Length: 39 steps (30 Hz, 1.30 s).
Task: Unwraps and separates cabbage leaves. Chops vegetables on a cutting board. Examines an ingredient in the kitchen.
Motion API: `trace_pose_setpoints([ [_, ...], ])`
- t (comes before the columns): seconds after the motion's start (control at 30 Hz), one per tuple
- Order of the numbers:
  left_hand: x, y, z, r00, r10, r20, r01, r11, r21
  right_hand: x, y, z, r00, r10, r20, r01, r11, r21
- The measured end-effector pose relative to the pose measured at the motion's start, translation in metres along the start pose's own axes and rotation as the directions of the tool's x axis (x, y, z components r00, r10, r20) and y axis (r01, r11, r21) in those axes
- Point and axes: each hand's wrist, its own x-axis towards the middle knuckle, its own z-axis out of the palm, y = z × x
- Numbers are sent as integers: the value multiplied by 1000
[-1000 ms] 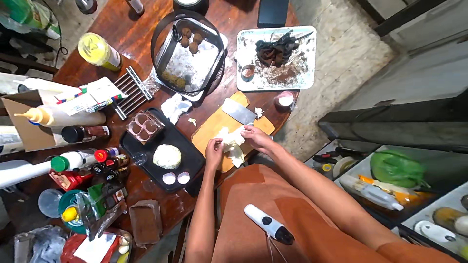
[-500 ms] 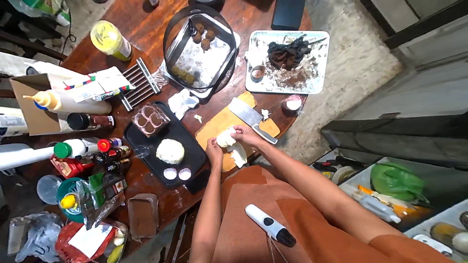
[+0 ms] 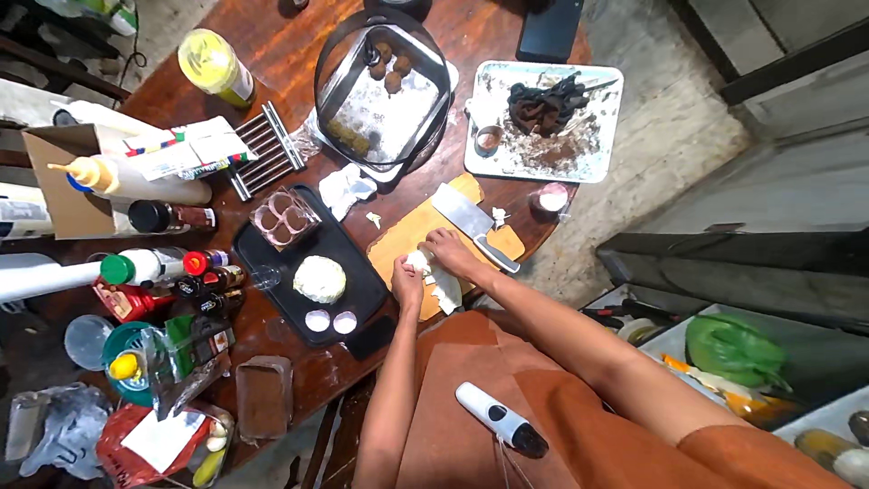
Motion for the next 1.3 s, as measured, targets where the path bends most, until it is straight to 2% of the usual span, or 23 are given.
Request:
trace_pose_setpoints([
  [0.13, -3, -6, -2, 999, 38, 30, -38, 999, 22, -3, 1, -8, 998, -30, 56, 33, 998, -54],
  [0.27, -5, -11, -13, 987, 144, 69, -145, 989, 3, -15, 4, -17, 993, -83, 89, 82, 997, 11],
  [0.33, -4, -12, -14, 982, 184, 52, -184, 983, 3, -18, 7, -18, 991, -101, 89, 99, 995, 26],
  [0.43, -4, -7, -12, 988, 158, 3, -158, 987, 17, -16, 9, -18, 986, -125, 114, 122, 992, 37],
  [0.5, 0, -4, -11, 991, 133, -5, -133, 991, 16, -11, 7, -24, 974, -125, 188, 114, 991, 70],
  [0.57, 3, -3, -13, 992, 120, 29, -121, 992, 22, -2, 5, -29, 938, -125, 324, 104, 991, 80],
  [0.67, 5, 0, -15, 987, 134, 86, -139, 989, 51, 11, 4, -35, 885, -112, 452, 88, 993, 74],
  [0.73, 5, 0, -14, 988, 126, 92, -130, 991, 41, 18, 0, -36, 907, -72, 414, 76, 997, 7],
  [0.8, 7, 0, -13, 991, 105, 84, -104, 994, -12, 21, -3, -31, 957, -47, 286, 52, 999, -11],
  [0.9, 8, 2, -10, 991, 91, 103, -76, 988, -138, 20, 1, -22, 987, -62, 149, 65, 998, -18],
  [1.0, 5, 2, -10, 975, 190, 116, -160, 960, -229, 11, 13, -14, 982, -173, 80, 173, 985, 15],
  [1.07, 3, 1, -16, 942, 292, 167, -233, 924, -302, 4, 19, -21, 978, -191, 81, 184, 979, 83],
  [1.13, 3, -2, -25, 929, 338, 152, -276, 905, -323, -4, 27, -30, 979, -189, 81, 179, 977, 117],
  [1.17, 4, -5, -28, 935, 337, 108, -296, 913, -282, -10, 28, -39, 985, -153, 81, 141, 980, 139],
  [1.23, 7, -12, -32, 950, 312, -7, -311, 947, -75, -25, 25, -59, 997, -13, 70, 0, 981, 192],
  [1.3, 10, -17, -32, 954, 297, -40, -291, 950, 115, -36, 21, -75, 990, 134, 42, -140, 956, 257],
])
